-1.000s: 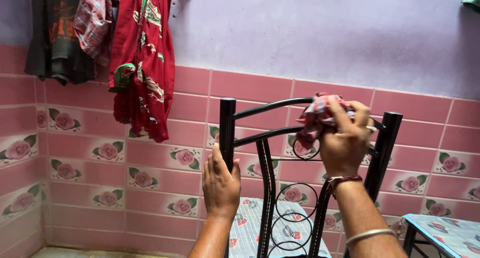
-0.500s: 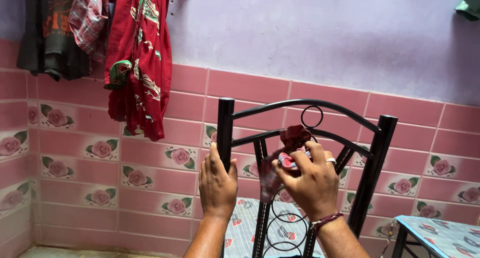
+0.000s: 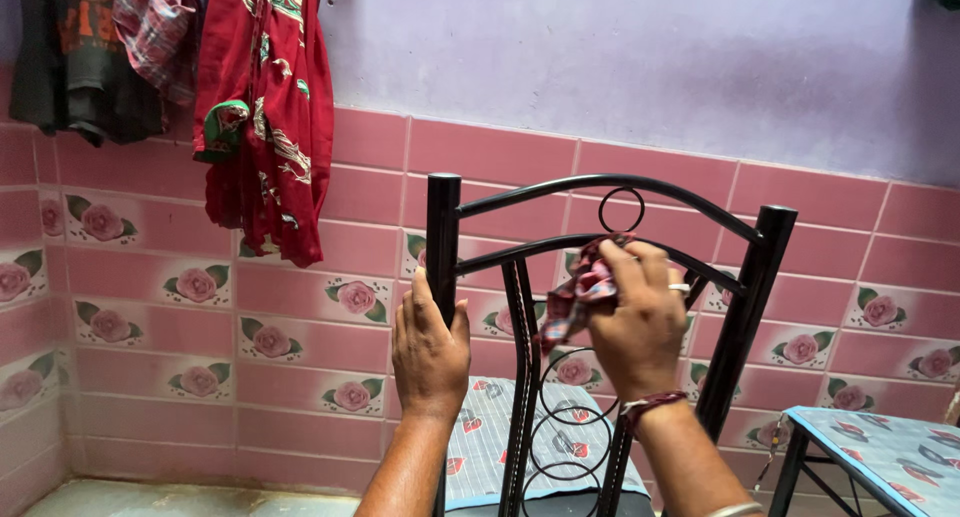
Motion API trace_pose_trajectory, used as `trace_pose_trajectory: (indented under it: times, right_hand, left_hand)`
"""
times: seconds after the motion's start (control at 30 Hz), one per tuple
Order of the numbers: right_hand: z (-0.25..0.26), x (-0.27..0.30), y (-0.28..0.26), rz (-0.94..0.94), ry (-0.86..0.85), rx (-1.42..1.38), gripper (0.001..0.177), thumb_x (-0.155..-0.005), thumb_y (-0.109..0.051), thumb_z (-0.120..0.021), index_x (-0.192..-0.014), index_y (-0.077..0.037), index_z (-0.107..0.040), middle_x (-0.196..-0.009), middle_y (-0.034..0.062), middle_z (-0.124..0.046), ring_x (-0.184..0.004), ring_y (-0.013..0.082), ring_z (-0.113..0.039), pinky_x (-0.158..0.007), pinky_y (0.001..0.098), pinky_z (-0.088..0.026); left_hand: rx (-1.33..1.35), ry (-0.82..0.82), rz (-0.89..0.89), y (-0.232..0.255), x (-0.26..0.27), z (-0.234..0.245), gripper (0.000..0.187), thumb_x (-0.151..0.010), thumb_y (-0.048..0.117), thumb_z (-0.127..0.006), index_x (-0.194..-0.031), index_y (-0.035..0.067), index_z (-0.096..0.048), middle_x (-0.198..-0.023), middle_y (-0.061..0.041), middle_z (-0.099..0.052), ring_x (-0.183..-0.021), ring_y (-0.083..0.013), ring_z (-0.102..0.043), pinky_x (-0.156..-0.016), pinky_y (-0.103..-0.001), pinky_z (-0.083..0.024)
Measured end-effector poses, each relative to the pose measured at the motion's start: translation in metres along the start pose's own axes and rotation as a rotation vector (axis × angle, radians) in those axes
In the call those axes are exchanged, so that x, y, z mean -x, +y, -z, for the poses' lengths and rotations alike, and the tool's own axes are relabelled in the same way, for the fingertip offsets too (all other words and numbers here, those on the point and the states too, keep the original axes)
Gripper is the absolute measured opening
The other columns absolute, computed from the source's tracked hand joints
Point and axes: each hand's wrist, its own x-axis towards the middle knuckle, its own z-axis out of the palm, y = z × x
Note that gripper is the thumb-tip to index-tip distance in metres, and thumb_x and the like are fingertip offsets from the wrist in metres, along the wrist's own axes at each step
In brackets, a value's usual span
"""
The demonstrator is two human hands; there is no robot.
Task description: The person wipes the metal frame of a black chair using a patterned cloth. They clean the backrest, legs, and seat area of the chair, which is positioned in a tiled room. The person moves the chair slightly to access different parts of the frame during the cleaning process.
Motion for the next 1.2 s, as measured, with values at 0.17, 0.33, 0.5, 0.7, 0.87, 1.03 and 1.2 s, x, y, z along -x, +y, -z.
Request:
trace_pose_trajectory:
  times: [0.17, 0.33, 0.5, 0.7, 0.87, 1.03, 1.2]
  right_hand:
    - [0.006, 0.022, 0.004, 0.097, -0.13, 0.005, 0.024, -0.079, -0.016, -0.077, -0.102, -0.014, -0.074, -0.112, 0.0031, -0.069, -0.095, 0.0279, -0.064, -0.08, 0.0411, -0.055]
    - [0.008, 0.024, 0.021, -0.055, -0.011, 0.01, 0.035, -0.075, -0.01, -0.071, -0.109, -0.013, -0.074, -0.115, 0.0063, -0.067, -0.103, 0.0321, -0.064, -0.085, 0.0432, -0.054]
    - [0.005, 0.039, 0.022, -0.068, -0.097, 0.038, 0.028, -0.076, -0.009, -0.071, -0.103, -0.013, -0.073, -0.115, 0.0068, -0.066, -0.1, 0.0333, -0.063, -0.084, 0.0446, -0.053]
    - [0.004, 0.053, 0.019, -0.134, -0.211, 0.06, 0.034, -0.068, -0.007, -0.07, -0.101, -0.013, -0.074, -0.111, 0.0064, -0.066, -0.097, 0.0331, -0.063, -0.083, 0.044, -0.054]
    - [0.004, 0.051, 0.01, -0.164, -0.115, -0.191, 0.033, -0.075, -0.005, -0.067, -0.106, -0.015, -0.074, -0.115, 0.0044, -0.067, -0.102, 0.0292, -0.066, -0.084, 0.0424, -0.054]
    - [-0.007, 0.029, -0.014, 0.039, 0.044, -0.209, 0.032, -0.08, -0.009, -0.073, -0.112, -0.01, -0.073, -0.117, 0.0091, -0.065, -0.1, 0.0328, -0.063, -0.082, 0.0441, -0.053]
    - [-0.017, 0.044, -0.011, 0.178, -0.127, -0.042, 0.02, -0.075, -0.007, -0.073, -0.094, -0.012, -0.071, -0.11, 0.0064, -0.068, -0.093, 0.0303, -0.064, -0.075, 0.0428, -0.056]
  left_hand:
    - [-0.021, 0.046, -0.032, -0.003, -0.002, -0.002, 0.067, -0.1, 0.026, -0.062, -0.152, -0.001, -0.029, -0.118, -0.02, -0.06, -0.107, -0.0403, -0.06, -0.094, -0.051, -0.048]
    - [-0.022, 0.013, 0.013, -0.001, 0.0, -0.006, 0.068, -0.101, 0.026, -0.062, -0.154, 0.0, -0.029, -0.119, -0.018, -0.059, -0.111, -0.039, -0.058, -0.096, -0.053, -0.048]
    - [-0.341, 0.077, -0.192, 0.021, 0.005, 0.004, 0.067, -0.09, 0.016, -0.06, -0.151, 0.013, -0.032, -0.141, -0.012, -0.047, -0.138, -0.0278, -0.041, -0.114, -0.059, -0.03]
    - [-0.123, 0.043, -0.474, 0.079, -0.019, -0.009, 0.063, -0.098, 0.027, -0.058, -0.151, 0.003, -0.036, -0.155, -0.019, -0.041, -0.15, -0.0311, -0.032, -0.121, -0.056, -0.019]
    - [-0.326, -0.15, -0.397, 0.066, -0.053, -0.014, 0.049, -0.097, 0.04, -0.059, -0.134, 0.008, -0.055, -0.124, -0.009, -0.061, -0.121, -0.0261, -0.055, -0.109, -0.048, -0.034]
    - [-0.332, -0.146, -0.416, 0.055, -0.05, -0.025, 0.033, -0.099, 0.029, -0.057, -0.126, 0.012, -0.06, -0.115, -0.005, -0.064, -0.108, -0.0216, -0.061, -0.096, -0.041, -0.041]
    - [-0.259, -0.053, -0.447, 0.05, -0.049, -0.024, 0.036, -0.096, 0.024, -0.055, -0.13, 0.012, -0.06, -0.118, -0.003, -0.065, -0.109, -0.0202, -0.062, -0.096, -0.039, -0.042]
